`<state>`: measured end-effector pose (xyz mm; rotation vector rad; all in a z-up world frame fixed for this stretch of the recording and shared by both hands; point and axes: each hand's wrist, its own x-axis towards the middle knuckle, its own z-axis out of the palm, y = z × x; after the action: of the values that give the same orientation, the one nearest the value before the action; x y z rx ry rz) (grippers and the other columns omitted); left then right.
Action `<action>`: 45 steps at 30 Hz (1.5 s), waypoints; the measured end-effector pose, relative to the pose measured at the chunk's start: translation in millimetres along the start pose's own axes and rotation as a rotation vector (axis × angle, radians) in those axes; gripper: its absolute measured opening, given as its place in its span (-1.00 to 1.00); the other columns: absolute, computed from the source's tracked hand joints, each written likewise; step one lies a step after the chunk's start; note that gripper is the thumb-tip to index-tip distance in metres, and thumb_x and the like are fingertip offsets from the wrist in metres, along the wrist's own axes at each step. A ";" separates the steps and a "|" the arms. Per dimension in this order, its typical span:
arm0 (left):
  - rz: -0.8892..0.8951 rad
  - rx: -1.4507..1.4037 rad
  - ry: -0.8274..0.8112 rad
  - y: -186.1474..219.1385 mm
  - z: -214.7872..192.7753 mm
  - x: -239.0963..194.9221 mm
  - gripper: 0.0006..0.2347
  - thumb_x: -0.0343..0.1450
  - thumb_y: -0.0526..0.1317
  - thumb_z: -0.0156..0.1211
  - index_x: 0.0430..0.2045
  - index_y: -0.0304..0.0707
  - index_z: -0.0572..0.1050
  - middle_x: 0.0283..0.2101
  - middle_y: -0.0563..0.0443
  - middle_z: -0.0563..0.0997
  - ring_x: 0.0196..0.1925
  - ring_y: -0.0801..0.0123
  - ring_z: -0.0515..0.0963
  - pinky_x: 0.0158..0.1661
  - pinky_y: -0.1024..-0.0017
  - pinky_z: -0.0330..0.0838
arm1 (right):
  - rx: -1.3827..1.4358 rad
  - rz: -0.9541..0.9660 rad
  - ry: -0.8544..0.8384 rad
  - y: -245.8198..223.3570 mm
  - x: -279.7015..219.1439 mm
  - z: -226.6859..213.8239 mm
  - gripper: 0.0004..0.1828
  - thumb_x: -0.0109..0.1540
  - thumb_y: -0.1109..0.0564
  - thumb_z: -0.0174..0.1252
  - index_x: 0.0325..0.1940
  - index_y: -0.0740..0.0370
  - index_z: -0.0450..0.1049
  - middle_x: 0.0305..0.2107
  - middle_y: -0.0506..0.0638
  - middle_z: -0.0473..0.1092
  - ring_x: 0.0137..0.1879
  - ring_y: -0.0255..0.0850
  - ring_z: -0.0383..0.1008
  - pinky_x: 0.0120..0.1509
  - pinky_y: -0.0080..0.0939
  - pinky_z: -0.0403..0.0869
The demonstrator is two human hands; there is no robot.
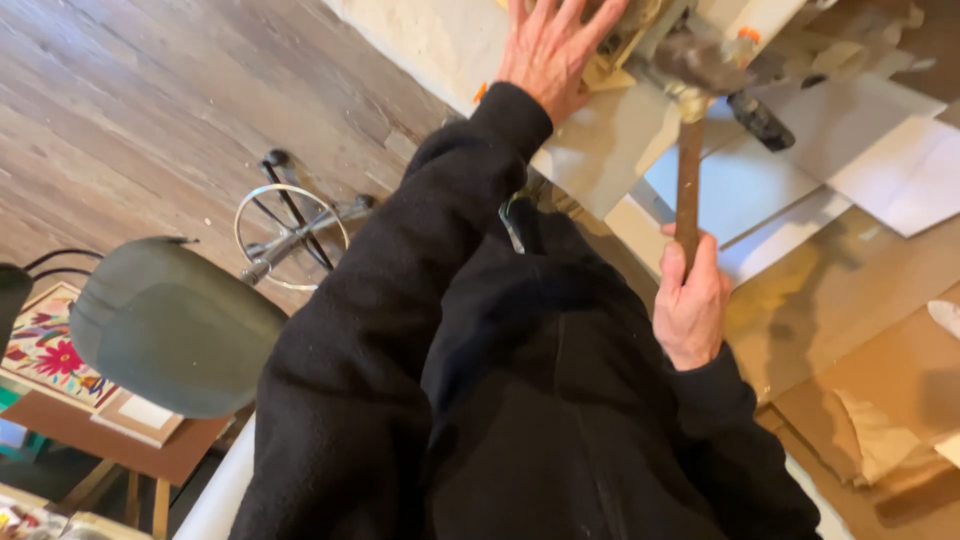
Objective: Assembling wooden picture frame segments using a miter clamp, hammer, and nails.
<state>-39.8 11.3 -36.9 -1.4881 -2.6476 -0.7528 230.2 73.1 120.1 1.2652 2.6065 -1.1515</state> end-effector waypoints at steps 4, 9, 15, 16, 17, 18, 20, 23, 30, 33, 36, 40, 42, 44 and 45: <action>0.015 -0.011 0.118 -0.3 -2.8 4.8 -0.07 0.07 -0.06 0.58 0.38 0.08 0.15 0.26 -0.04 0.31 0.31 0.00 0.28 0.23 -0.22 0.12 | 0.005 -0.170 -0.046 2.5 16.6 11.0 -0.77 0.51 0.15 -0.02 0.21 0.27 0.40 -0.33 0.19 0.43 -0.22 0.05 0.49 -0.15 -0.05 0.42; -0.007 -0.026 0.031 2.0 3.3 3.1 -0.11 0.11 -0.13 0.59 0.39 0.09 0.18 0.23 0.01 0.34 0.28 0.07 0.32 0.21 -0.18 0.16 | 0.034 -0.064 0.027 -16.8 3.0 -6.2 -0.76 0.48 0.16 -0.06 0.17 0.23 0.42 -0.49 0.12 0.39 -0.38 -0.03 0.46 -0.17 -0.09 0.44; -0.015 -0.037 0.046 3.4 3.7 -0.6 -0.08 0.04 -0.09 0.59 0.35 0.10 0.19 0.22 0.01 0.34 0.26 0.06 0.33 0.18 -0.20 0.15 | 0.003 -0.122 -0.075 6.0 4.9 10.6 -0.75 0.52 0.17 -0.03 0.24 0.31 0.41 -0.33 0.05 0.49 -0.20 -0.38 0.46 -0.14 -0.23 0.40; -0.013 -0.035 0.033 4.5 7.4 -1.1 -0.09 0.06 -0.11 0.59 0.36 0.10 0.19 0.22 0.02 0.35 0.26 0.07 0.33 0.19 -0.18 0.16 | 0.030 -0.059 -0.056 1.7 5.4 8.4 -0.74 0.50 0.16 -0.03 0.23 0.28 0.42 -0.41 0.07 0.40 -0.29 -0.26 0.40 -0.19 -0.18 0.39; -0.011 -0.034 0.020 5.4 10.4 -1.3 -0.11 0.08 -0.13 0.59 0.36 0.10 0.19 0.22 0.02 0.35 0.26 0.07 0.34 0.21 -0.17 0.16 | 0.056 0.005 -0.038 -3.2 6.0 6.1 -0.73 0.49 0.16 -0.03 0.23 0.25 0.43 -0.50 0.10 0.31 -0.39 -0.14 0.34 -0.24 -0.14 0.38; -0.013 -0.029 0.020 -0.2 10.9 -1.8 -0.11 0.08 -0.13 0.59 0.36 0.10 0.19 0.22 0.02 0.35 0.26 0.07 0.34 0.21 -0.17 0.16 | 0.059 0.002 -0.040 -7.3 2.3 4.6 -0.73 0.49 0.16 -0.03 0.23 0.25 0.43 -0.50 0.10 0.31 -0.39 -0.14 0.34 -0.24 -0.14 0.38; -0.006 -0.040 0.023 -4.3 14.7 -2.6 -0.15 0.10 -0.16 0.57 0.35 0.07 0.23 0.20 -0.02 0.37 0.23 0.04 0.35 0.20 -0.15 0.17 | 0.181 -0.009 0.078 -14.4 -9.1 -3.1 -0.78 0.49 0.15 -0.03 0.18 0.23 0.40 -0.47 0.12 0.34 -0.38 -0.13 0.34 -0.23 -0.13 0.37; 0.014 -0.051 0.116 6.3 -16.7 10.6 -0.17 0.08 -0.16 0.55 0.31 0.02 0.27 0.16 -0.07 0.40 0.19 0.00 0.36 0.14 -0.13 0.18 | 0.041 -0.121 0.057 8.2 -2.2 15.8 -0.76 0.48 0.18 -0.03 0.20 0.28 0.41 -0.40 0.09 0.40 -0.29 -0.20 0.48 -0.14 -0.17 0.44; -0.006 -0.138 0.048 0.7 8.9 -0.4 -0.25 0.19 -0.22 0.53 0.32 0.06 0.28 0.13 0.02 0.42 0.22 0.08 0.38 0.18 -0.02 0.22 | 0.045 -0.114 0.081 -12.6 -3.1 -2.4 -0.76 0.48 0.15 -0.03 0.19 0.26 0.42 -0.48 0.11 0.38 -0.40 -0.10 0.41 -0.20 -0.12 0.43; 0.014 -0.083 0.134 -0.3 -3.8 10.9 -0.21 0.06 -0.19 0.51 0.26 0.00 0.29 0.11 -0.06 0.43 0.17 0.03 0.38 0.12 -0.08 0.20 | 0.136 -0.153 0.114 13.1 8.5 14.0 -0.77 0.49 0.13 -0.04 0.17 0.26 0.40 -0.49 0.11 0.34 -0.39 -0.11 0.38 -0.20 -0.12 0.41; -0.012 -0.100 0.059 -2.1 23.8 -4.9 -0.22 0.12 -0.21 0.49 0.32 0.06 0.28 0.14 -0.01 0.42 0.21 0.06 0.37 0.17 -0.05 0.21 | -0.113 -0.108 -0.085 28.1 11.3 17.2 -0.78 0.57 0.11 0.02 0.18 0.32 0.42 -0.40 0.16 0.38 -0.36 -0.08 0.40 -0.23 -0.12 0.33; -0.003 -0.094 0.046 -2.2 15.8 -1.9 -0.20 0.13 -0.13 0.54 0.33 0.07 0.25 0.16 0.00 0.39 0.23 0.05 0.36 0.19 -0.10 0.19 | 0.084 -0.062 0.094 -5.9 6.4 4.8 -0.78 0.49 0.14 -0.03 0.16 0.27 0.41 -0.50 0.13 0.35 -0.43 -0.09 0.37 -0.26 -0.09 0.37; -0.001 -0.089 0.051 1.8 9.7 -1.8 -0.18 0.12 -0.12 0.55 0.32 0.06 0.25 0.15 -0.01 0.39 0.22 0.04 0.36 0.19 -0.12 0.18 | 0.193 -0.043 0.141 0.0 2.3 8.5 -0.79 0.49 0.14 -0.04 0.14 0.27 0.39 -0.51 0.14 0.35 -0.44 -0.06 0.34 -0.29 -0.09 0.36; -0.002 -0.065 0.074 4.9 -8.0 5.6 -0.16 0.07 -0.15 0.53 0.32 0.06 0.25 0.15 -0.01 0.39 0.20 0.04 0.36 0.17 -0.13 0.18 | -0.057 -0.387 0.082 25.9 7.8 23.6 -0.83 0.57 0.14 -0.03 0.15 0.29 0.36 -0.30 0.23 0.45 -0.11 0.09 0.49 -0.07 -0.08 0.45; 0.000 -0.059 0.076 -2.7 3.7 6.2 -0.16 0.07 -0.15 0.53 0.32 0.06 0.25 0.15 -0.01 0.39 0.20 0.04 0.36 0.17 -0.13 0.18 | -0.053 -0.392 0.084 16.8 16.2 21.6 -0.83 0.57 0.14 -0.03 0.15 0.29 0.36 -0.30 0.23 0.45 -0.11 0.09 0.49 -0.07 -0.08 0.45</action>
<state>-44.6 16.6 -39.8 -1.4416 -2.5914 -0.8769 224.8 77.1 89.0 0.8301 3.0176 -1.0810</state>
